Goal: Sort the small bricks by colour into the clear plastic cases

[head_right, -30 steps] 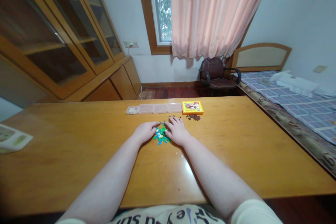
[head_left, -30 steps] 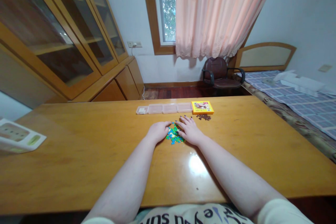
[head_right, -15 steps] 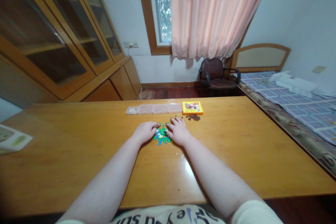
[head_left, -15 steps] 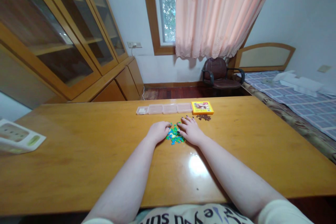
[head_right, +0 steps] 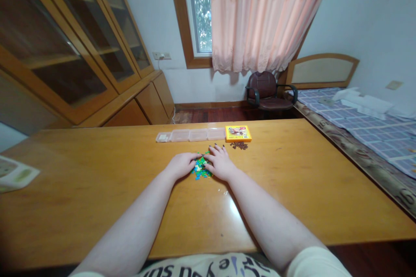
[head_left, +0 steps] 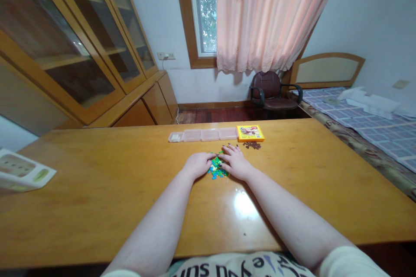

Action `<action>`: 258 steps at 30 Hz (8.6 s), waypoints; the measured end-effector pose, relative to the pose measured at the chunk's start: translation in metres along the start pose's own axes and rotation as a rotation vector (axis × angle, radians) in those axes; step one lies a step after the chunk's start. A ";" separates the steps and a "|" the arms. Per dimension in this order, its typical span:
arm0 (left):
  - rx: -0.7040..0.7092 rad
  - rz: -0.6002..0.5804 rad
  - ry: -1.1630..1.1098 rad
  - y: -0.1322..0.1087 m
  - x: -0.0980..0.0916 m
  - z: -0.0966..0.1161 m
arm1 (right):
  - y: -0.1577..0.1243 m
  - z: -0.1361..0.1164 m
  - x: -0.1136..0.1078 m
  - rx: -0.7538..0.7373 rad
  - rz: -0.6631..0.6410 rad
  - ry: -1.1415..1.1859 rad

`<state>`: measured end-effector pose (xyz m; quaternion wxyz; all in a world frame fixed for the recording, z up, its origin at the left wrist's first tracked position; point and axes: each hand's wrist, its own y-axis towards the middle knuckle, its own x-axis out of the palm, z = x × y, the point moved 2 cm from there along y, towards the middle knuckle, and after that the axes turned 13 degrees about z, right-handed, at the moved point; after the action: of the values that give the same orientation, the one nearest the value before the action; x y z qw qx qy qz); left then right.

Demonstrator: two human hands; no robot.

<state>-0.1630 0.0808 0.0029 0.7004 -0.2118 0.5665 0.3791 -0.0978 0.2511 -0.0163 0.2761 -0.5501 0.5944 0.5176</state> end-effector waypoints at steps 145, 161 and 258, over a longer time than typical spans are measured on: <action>0.106 0.048 -0.041 0.000 -0.001 -0.007 | -0.002 0.000 -0.005 -0.033 0.045 0.151; 0.115 0.011 -0.092 -0.001 0.002 -0.006 | -0.002 0.002 -0.003 -0.032 0.047 0.159; 0.110 0.009 -0.079 -0.002 -0.009 -0.015 | 0.000 0.007 -0.002 0.008 0.096 0.151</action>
<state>-0.1715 0.0654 0.0072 0.7309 -0.1554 0.5594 0.3588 -0.0988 0.2587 -0.0165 0.2076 -0.5575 0.6410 0.4850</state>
